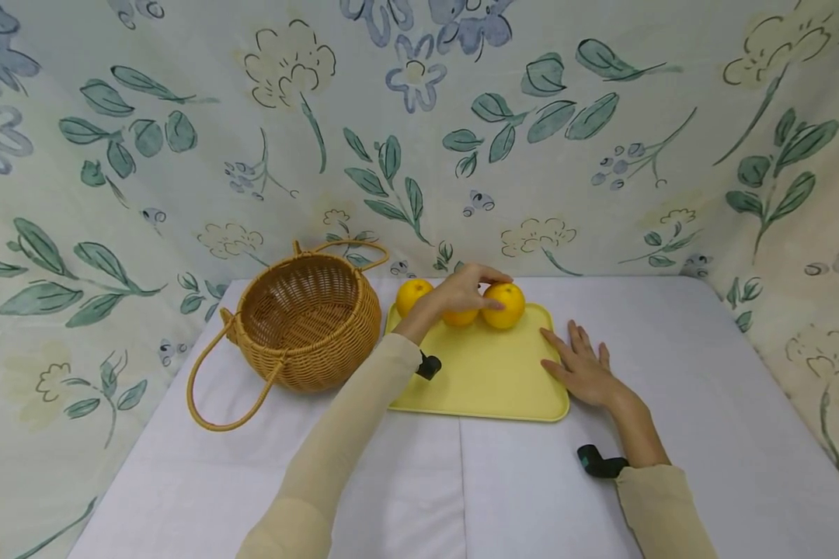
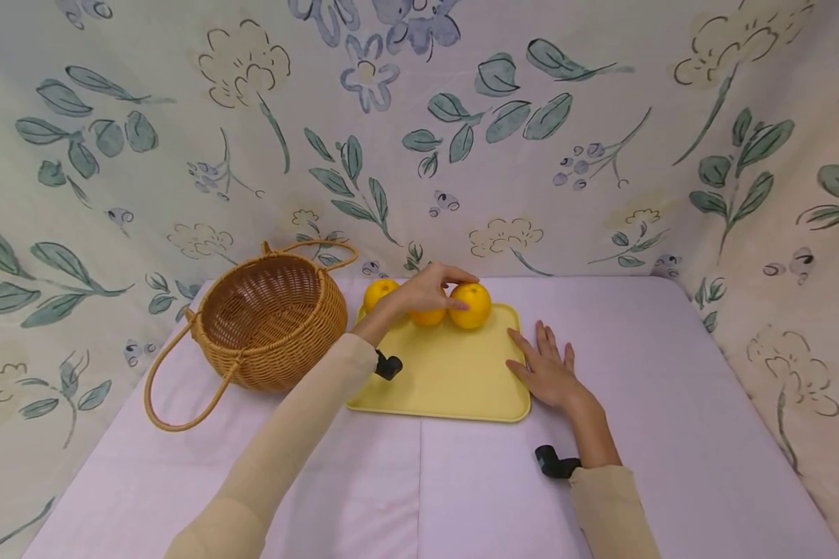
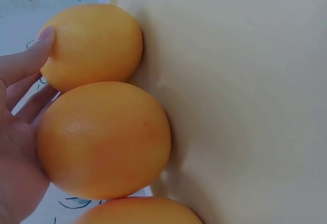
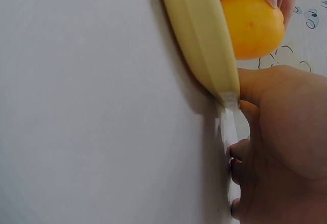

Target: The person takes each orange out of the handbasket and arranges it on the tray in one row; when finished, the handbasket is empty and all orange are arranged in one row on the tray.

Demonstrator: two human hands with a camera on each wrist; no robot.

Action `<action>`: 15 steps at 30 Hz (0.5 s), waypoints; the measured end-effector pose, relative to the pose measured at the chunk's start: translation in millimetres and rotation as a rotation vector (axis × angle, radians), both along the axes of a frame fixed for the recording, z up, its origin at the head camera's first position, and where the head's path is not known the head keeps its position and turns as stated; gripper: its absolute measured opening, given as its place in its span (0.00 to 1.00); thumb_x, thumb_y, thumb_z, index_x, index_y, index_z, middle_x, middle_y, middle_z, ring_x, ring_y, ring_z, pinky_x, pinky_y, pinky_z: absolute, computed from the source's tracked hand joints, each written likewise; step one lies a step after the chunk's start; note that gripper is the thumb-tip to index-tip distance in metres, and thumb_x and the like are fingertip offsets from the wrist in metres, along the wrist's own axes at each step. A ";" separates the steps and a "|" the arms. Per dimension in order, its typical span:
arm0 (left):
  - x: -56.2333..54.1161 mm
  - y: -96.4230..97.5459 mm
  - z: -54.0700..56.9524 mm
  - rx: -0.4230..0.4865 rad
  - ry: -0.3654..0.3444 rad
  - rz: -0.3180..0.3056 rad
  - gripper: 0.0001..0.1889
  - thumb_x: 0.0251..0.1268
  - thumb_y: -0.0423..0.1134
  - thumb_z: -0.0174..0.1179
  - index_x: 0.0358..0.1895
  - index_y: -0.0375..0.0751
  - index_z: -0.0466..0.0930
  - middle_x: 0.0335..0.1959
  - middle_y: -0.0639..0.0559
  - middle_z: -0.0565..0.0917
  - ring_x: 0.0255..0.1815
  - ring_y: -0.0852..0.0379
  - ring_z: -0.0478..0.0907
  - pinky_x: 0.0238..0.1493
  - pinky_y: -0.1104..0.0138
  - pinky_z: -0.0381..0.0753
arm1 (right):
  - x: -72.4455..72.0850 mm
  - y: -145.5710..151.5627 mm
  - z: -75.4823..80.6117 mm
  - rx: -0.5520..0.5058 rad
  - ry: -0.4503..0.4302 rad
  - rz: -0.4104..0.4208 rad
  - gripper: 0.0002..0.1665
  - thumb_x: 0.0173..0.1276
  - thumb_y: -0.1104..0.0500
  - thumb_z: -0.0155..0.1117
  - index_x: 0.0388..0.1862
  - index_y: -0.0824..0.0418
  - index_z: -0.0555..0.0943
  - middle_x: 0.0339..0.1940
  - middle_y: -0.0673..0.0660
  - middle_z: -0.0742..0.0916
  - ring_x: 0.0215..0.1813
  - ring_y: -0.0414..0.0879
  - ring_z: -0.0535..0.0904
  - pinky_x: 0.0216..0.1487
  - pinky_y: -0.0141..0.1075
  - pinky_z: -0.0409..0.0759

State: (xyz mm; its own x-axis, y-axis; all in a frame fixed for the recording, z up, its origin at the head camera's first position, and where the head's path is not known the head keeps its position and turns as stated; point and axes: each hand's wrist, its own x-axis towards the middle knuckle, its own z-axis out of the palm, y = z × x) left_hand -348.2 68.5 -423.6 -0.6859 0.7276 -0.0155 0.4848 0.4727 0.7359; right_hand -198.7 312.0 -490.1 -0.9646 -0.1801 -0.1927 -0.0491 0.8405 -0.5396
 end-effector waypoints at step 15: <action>-3.6 -2.0 6.7 -0.011 -0.052 -0.003 0.27 0.66 0.36 0.72 0.68 0.41 0.79 0.67 0.50 0.82 0.70 0.53 0.76 0.77 0.61 0.71 | -0.4 -0.5 -0.3 0.008 -0.008 -0.005 0.42 0.82 0.41 0.50 0.85 0.58 0.52 0.83 0.77 0.37 0.83 0.76 0.29 0.74 0.75 0.20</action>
